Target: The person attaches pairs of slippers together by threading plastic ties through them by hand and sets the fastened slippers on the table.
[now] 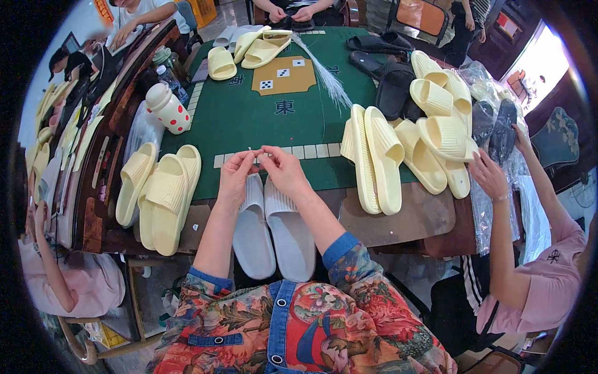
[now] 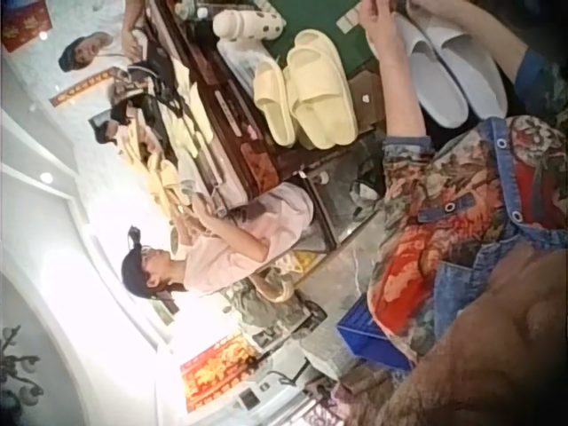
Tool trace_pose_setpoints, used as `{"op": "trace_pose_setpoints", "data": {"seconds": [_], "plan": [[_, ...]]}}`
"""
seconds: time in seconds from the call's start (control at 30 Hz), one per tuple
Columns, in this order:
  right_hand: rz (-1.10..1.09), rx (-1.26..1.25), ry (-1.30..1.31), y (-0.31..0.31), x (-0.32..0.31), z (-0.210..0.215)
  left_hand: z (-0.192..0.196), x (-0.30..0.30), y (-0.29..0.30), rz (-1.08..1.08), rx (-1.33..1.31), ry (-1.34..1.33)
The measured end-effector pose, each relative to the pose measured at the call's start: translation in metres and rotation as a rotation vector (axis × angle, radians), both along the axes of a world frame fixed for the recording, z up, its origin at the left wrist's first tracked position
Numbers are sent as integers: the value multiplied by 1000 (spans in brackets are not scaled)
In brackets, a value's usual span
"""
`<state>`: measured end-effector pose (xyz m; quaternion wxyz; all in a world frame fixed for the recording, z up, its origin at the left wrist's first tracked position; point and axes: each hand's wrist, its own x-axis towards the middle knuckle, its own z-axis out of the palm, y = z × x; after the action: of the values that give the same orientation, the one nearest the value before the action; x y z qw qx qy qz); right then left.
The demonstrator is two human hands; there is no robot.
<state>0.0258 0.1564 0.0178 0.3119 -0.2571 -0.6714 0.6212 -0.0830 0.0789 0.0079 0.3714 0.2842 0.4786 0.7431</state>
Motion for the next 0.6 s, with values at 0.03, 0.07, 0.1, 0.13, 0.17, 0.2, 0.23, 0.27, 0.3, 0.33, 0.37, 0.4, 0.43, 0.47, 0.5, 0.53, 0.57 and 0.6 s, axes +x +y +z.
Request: {"op": "trace_pose_setpoints", "data": {"seconds": [0.03, 0.07, 0.1, 0.13, 0.17, 0.2, 0.23, 0.27, 0.3, 0.33, 0.37, 0.4, 0.43, 0.47, 0.5, 0.53, 0.57, 0.6], "plan": [[-14, 97, -57, 1, 2, -1, 1, 0, 0, 12, 4, -18], [-15, 97, -59, 3, 3, -3, 1, 1, 1, 24, 7, -36], [-56, 63, -33, 4, 4, -4, 1, 3, 1, 58, -2, -65], [-93, 30, 0, 5, 3, -4, -2, 1, 1, 60, -1, -63], [-91, 31, 2, 6, 3, -4, -5, -1, 1, 55, -1, -92], [-85, -91, 44, 8, 3, -3, -7, -3, 1, 50, -1, -120], [-85, -217, 81, 9, 6, -5, -5, 0, 1, 45, -6, -123], [-86, -226, 104, 11, 8, -6, -2, 3, 2, 56, -6, -72], [-93, -229, 102, 11, 9, -8, 1, 6, 3, 67, -5, -21], [-101, -276, 102, 11, 8, -5, 1, 6, 3, 81, -28, -17], [-110, -322, 102, 10, 7, -2, 1, 6, 2, 76, -28, -16], [-126, -329, 97, 8, 7, 1, 1, 6, 1, 77, -49, -14], [-128, -330, 97, 8, 6, 0, 0, 5, -1, 81, -72, -12], [-128, -270, 108, 7, 4, -1, -2, 3, -1, 80, -60, -11], [-127, -211, 119, 6, 3, -2, -4, 2, -1, 81, -61, -11], [-129, -207, 119, 9, 3, -7, -3, 5, 1, 72, -62, 29], [-131, -146, 135, 12, 2, -12, -2, 7, 4, 65, -64, 69], [-133, -84, 150, 15, 2, -16, -1, 9, 5, 63, -60, 69]]}}
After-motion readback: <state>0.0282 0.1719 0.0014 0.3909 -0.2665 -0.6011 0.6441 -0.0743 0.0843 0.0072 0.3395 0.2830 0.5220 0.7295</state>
